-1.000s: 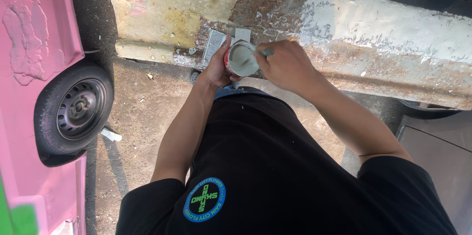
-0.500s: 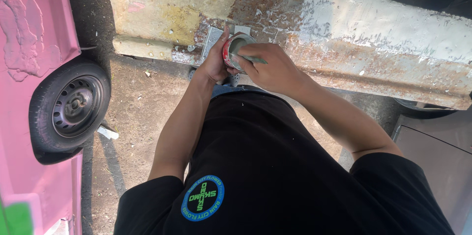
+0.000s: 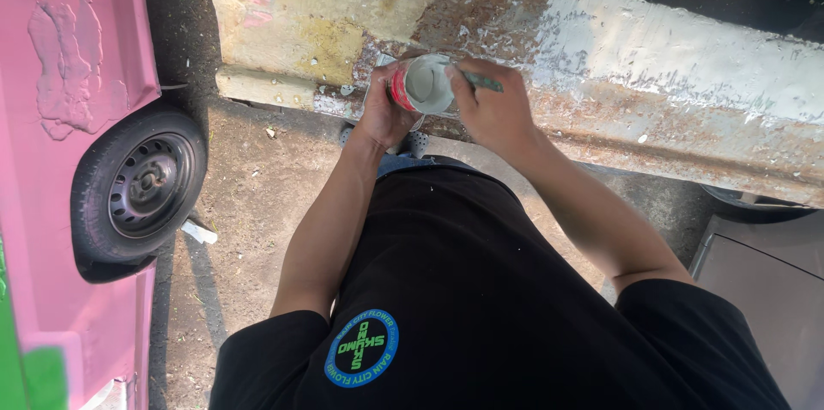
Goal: The person scoops a white paste from a plastic container and spreads it onto a long metal beam using a small metal spatula. They then stir a grey paste in a small can with the spatula and continue applying the paste to the beam surface.
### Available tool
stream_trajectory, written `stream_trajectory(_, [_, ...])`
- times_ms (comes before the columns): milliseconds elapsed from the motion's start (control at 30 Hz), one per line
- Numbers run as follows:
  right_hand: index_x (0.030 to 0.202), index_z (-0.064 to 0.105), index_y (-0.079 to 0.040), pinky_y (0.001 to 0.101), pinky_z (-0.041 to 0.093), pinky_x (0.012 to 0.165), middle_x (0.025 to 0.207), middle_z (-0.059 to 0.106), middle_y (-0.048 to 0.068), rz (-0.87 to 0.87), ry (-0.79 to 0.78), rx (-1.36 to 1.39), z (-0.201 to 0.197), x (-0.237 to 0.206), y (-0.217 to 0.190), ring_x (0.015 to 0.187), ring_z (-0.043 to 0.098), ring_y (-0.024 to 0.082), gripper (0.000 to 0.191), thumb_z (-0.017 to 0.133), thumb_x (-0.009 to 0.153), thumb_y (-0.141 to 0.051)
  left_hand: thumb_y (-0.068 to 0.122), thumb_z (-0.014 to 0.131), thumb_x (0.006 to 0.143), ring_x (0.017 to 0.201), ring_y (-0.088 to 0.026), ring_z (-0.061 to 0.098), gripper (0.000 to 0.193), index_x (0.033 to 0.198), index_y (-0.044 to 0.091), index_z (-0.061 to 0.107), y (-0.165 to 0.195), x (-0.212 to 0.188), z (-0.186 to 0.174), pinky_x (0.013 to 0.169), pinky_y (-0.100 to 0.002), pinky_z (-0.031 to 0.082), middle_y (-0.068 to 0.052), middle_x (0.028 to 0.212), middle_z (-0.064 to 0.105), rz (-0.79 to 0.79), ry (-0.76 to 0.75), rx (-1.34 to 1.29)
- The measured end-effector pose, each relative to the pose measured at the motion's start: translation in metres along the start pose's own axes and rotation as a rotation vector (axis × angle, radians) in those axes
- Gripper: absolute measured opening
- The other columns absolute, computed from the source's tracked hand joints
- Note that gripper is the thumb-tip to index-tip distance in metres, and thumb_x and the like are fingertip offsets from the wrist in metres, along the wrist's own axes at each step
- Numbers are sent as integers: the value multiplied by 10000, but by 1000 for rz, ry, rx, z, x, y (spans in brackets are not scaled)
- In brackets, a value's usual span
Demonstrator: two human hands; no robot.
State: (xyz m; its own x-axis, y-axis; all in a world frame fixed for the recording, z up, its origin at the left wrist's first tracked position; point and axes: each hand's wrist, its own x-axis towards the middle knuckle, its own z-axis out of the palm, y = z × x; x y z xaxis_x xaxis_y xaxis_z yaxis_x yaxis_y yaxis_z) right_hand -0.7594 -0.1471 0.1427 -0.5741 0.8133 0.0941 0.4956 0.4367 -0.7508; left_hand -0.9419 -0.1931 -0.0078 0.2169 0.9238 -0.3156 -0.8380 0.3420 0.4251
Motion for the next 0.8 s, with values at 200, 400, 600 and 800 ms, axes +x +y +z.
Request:
stream_trajectory(200, [970, 727, 0, 449, 503, 588, 774, 676, 207, 30, -88, -111, 1, -4, 0, 670, 656, 391, 211, 656, 1034, -188, 417, 510, 886, 1336, -283, 583, 595, 1373, 80, 561, 4, -4, 6, 1145, -476, 465, -138, 1430, 594, 152, -177, -9])
stream_trajectory(400, [956, 697, 7, 445, 532, 640, 899, 709, 192, -157, 45, -63, 9, -8, -5, 745, 680, 382, 187, 649, 1022, -161, 434, 535, 1064, 1231, -309, 612, 503, 1403, 62, 540, 7, 3, 13, 1082, -471, 509, -157, 1307, 607, 209, -53, -37])
stream_trajectory(600, [935, 674, -6, 461, 533, 660, 869, 696, 180, -144, 126, -187, 16, -6, -10, 759, 682, 375, 188, 636, 1053, -148, 287, 595, 974, 1196, -285, 641, 406, 1300, 50, 548, -2, 6, 12, 1065, -430, 542, -155, 1315, 608, 288, 5, 20])
stream_trajectory(800, [917, 680, -10, 471, 513, 626, 817, 683, 174, -154, -16, -128, 18, -7, -11, 729, 673, 374, 194, 635, 1038, -156, 356, 548, 967, 1139, -302, 650, 457, 1249, -2, 590, -5, 6, 3, 1016, -447, 556, -186, 1189, 651, 316, -16, -12])
